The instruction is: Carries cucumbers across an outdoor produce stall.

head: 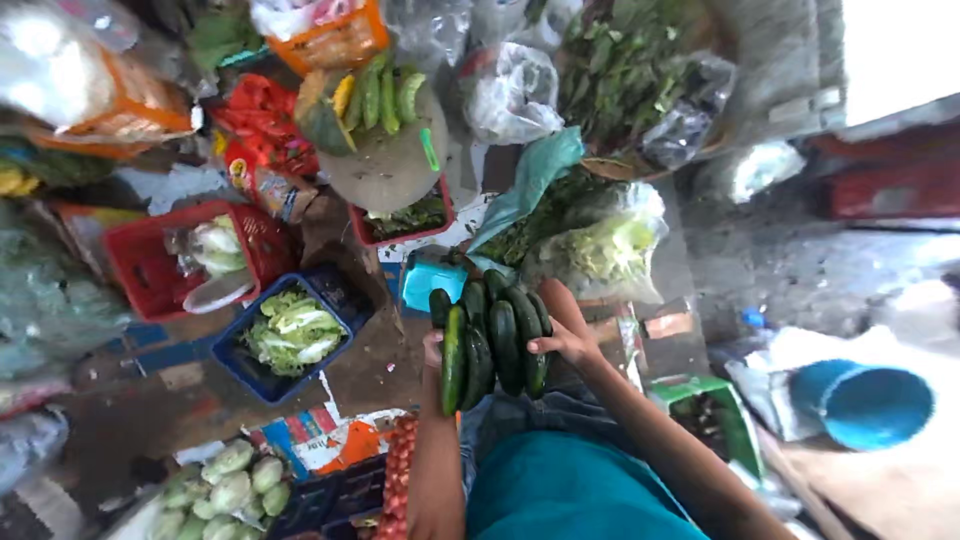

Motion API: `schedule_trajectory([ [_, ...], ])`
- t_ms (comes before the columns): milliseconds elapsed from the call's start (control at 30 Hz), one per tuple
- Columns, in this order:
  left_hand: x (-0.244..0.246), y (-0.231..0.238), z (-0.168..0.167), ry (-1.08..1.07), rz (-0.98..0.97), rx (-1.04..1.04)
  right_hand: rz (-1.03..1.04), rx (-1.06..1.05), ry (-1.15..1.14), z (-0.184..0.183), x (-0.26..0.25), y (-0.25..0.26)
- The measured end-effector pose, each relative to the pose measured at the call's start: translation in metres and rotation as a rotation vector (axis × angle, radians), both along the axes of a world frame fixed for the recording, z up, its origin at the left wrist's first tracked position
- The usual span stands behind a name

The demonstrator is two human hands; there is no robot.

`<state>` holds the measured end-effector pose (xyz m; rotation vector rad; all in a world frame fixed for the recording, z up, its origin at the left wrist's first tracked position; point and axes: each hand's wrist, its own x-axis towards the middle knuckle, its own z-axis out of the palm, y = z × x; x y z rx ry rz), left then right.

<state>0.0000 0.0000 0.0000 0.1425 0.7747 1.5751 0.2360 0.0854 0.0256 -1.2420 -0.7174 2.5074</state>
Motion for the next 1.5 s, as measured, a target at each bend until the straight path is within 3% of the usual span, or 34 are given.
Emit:
schedule_trajectory([
  [67, 0.001, 0.008, -0.003, -0.062, -0.2, 0.028, -0.139, -0.074, 0.137, -0.017, 0.016, -0.018],
  [133, 0.012, 0.021, 0.019, -0.028, -0.312, -0.147, -0.251, -0.081, 0.234, -0.026, 0.031, -0.035],
  [400, 0.135, 0.033, 0.079, 0.329, -0.519, -0.374, -0.541, 0.092, 0.544, -0.035, 0.138, -0.089],
  [567, 0.259, 0.009, 0.098, 0.401, -0.709, -0.322, -0.641, 0.136, 0.526, -0.003, 0.261, -0.139],
  [767, 0.448, -0.013, 0.134, 0.4, -0.986, -0.336, -0.918, 0.163, 0.459, 0.031, 0.421, -0.225],
  [867, 0.536, -0.015, 0.145, 0.328, -1.203, -0.296, -1.077, 0.156, 0.435, 0.049, 0.489, -0.257],
  [1033, 0.653, -0.013, 0.14, 0.069, -1.493, -0.232, -1.3, 0.32, 0.442, 0.051, 0.572, -0.304],
  [1333, 0.828, 0.021, 0.129, 0.158, -1.824, -0.293, -1.687, 0.369, 0.23, 0.07, 0.693, -0.301],
  [1500, 0.937, 0.062, 0.153, 0.215, -2.052, -0.267, -1.924, 0.361, 0.125, 0.102, 0.76, -0.265],
])
